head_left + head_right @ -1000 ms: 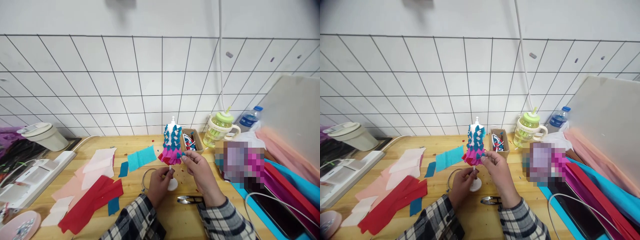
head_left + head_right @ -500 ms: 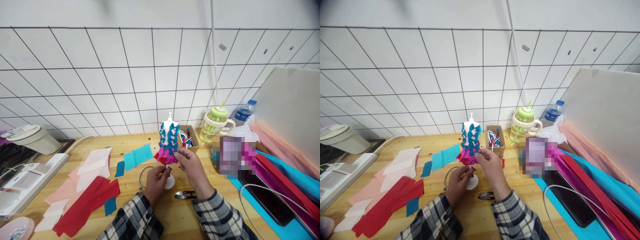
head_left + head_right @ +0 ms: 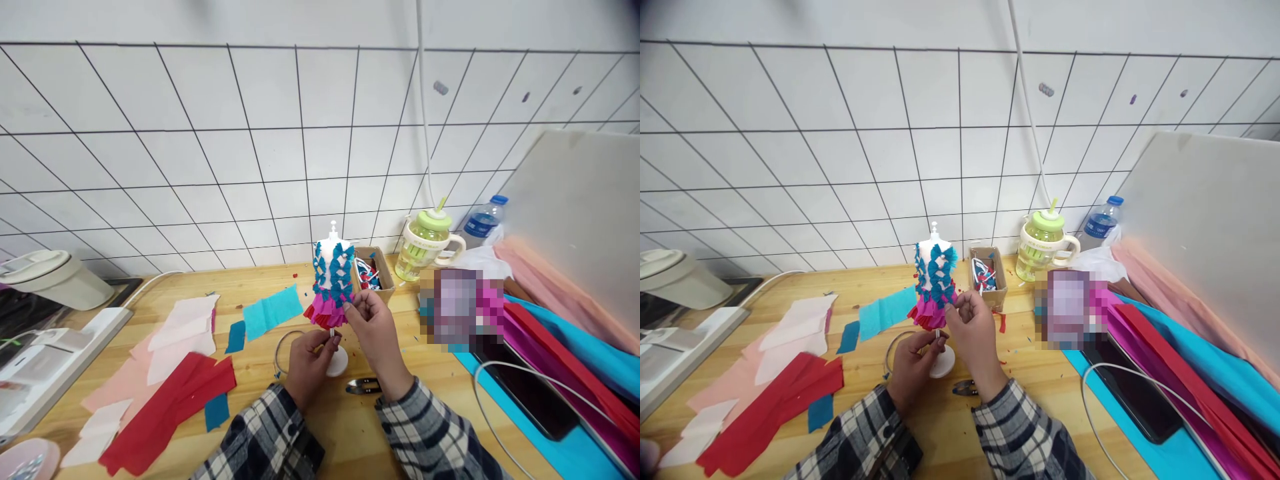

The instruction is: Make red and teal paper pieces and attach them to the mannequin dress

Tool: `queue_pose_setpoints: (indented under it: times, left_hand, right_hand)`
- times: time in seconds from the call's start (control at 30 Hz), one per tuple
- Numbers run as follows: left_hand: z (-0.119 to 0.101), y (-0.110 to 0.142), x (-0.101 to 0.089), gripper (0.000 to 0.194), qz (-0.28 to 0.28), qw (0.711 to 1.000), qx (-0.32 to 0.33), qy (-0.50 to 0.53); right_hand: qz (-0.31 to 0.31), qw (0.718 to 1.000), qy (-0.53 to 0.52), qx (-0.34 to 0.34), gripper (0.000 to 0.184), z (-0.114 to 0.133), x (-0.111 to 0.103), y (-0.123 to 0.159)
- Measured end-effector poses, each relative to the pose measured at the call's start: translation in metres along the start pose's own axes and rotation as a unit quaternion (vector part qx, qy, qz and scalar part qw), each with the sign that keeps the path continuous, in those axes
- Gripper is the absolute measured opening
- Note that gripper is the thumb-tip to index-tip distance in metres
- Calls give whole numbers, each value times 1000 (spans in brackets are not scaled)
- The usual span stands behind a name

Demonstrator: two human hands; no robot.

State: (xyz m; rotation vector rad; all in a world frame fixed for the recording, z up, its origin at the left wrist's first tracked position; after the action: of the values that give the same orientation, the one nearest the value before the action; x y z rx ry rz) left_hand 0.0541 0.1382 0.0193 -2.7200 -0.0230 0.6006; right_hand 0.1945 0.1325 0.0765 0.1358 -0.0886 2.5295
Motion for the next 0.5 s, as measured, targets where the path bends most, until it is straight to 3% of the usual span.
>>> queue_pose_setpoints:
  times: [0.23, 0.5]
  left_hand:
    - [3, -1, 0, 34, -19, 999, -28, 5]
    - [5, -2, 3, 34, -6, 999, -40, -3]
  right_hand:
    - [30, 989, -107, 101, 26, 2, 1, 6]
    - [8, 994, -67, 80, 32, 3, 0, 5]
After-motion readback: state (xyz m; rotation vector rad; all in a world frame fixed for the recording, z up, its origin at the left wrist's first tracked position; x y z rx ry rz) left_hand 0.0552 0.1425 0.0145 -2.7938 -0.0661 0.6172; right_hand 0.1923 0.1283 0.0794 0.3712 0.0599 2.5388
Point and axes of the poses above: each hand's wrist, its own y-axis away from the middle knuckle, its own x-axis out of the palm, z = x × y, the point moved 4 cm from there along -y, towards the middle knuckle, and after that the axes turned 14 degrees about -z, right-handed, at the moved point
